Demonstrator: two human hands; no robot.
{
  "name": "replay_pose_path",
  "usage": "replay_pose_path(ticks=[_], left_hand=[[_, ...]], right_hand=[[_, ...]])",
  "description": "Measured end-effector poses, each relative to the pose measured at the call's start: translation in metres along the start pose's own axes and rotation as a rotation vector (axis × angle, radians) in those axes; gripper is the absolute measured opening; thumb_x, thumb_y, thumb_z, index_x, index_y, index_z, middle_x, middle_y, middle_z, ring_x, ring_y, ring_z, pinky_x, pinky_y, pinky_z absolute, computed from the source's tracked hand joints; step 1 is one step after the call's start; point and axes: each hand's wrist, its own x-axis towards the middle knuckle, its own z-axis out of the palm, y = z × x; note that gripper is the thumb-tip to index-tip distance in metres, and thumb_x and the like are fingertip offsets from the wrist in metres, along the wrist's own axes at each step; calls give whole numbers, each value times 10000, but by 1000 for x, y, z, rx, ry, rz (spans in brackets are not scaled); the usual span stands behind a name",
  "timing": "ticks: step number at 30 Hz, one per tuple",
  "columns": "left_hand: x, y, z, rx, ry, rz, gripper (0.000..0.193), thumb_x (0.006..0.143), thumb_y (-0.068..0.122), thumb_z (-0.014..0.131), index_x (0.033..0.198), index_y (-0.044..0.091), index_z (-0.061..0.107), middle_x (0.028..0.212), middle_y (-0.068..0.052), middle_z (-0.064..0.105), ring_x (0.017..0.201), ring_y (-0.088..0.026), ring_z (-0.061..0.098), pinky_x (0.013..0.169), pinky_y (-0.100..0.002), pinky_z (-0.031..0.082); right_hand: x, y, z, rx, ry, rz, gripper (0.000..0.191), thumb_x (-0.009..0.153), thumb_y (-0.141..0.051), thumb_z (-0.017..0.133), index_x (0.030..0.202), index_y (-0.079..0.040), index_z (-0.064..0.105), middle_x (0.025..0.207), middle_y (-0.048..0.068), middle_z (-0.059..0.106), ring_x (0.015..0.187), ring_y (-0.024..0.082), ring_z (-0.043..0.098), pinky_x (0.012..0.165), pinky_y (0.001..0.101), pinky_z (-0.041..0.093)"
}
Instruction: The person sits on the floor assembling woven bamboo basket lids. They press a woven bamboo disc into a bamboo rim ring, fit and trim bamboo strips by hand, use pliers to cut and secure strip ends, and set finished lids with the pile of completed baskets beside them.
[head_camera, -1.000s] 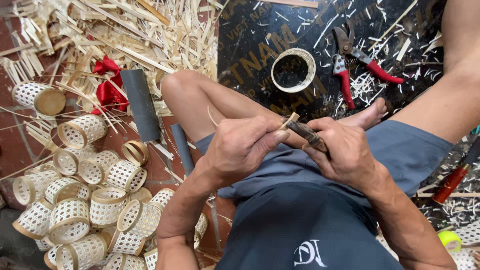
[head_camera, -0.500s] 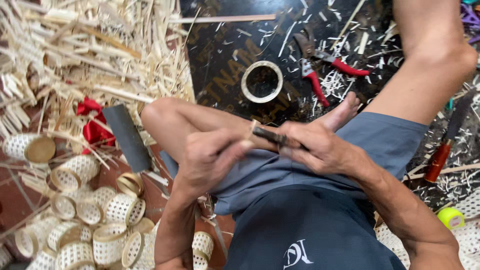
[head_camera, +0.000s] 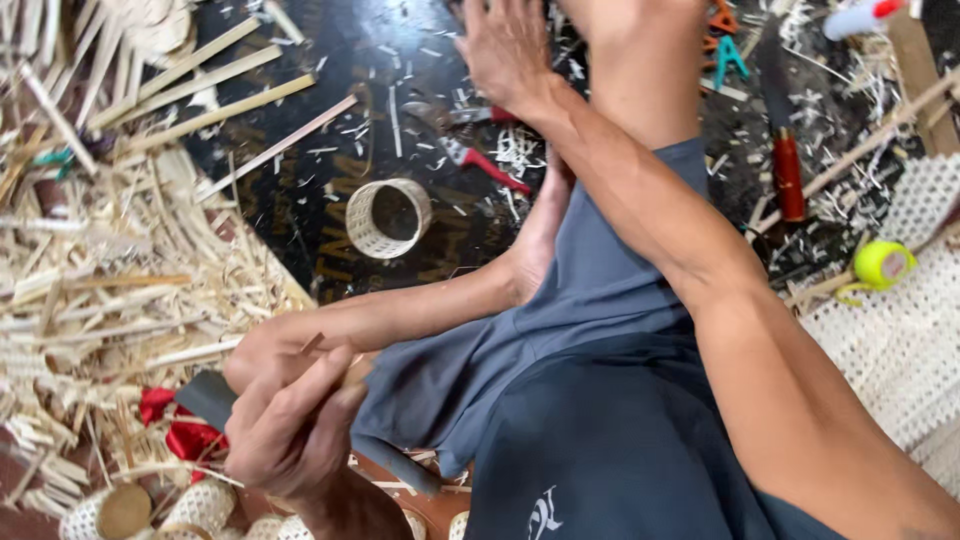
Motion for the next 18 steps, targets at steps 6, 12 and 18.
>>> replay_pose_path(ticks=[6, 12, 18], left_hand=[[31, -17, 8, -229, -82, 33, 332, 695, 6, 809, 1007, -68, 722, 783, -94, 671, 685, -145, 659, 619, -237, 474], [66, -13, 22, -181, -202, 115, 278, 735, 97, 835, 990, 11, 764, 729, -85, 672, 622, -164, 668, 580, -249, 476], [83, -32, 40, -447, -352, 129, 268, 892, 81, 794, 1146, 17, 736, 832, -72, 668, 737, -197, 651, 665, -319, 492]], right_hand=[[-90, 104, -131, 179, 194, 267, 302, 949, -203, 748, 1166, -9, 670, 1100, 199, 652, 1024, 395, 631, 858, 516, 499], [-235, 205, -172, -284, -196, 479, 422, 898, -190, 845, 1196, 52, 670, 1137, 265, 653, 1029, 460, 619, 849, 531, 487], [-242, 217, -160, 219, -46, 655, 750, 944, 43, 738, 1625, 41, 425, 990, 151, 598, 854, 310, 650, 777, 407, 539]])
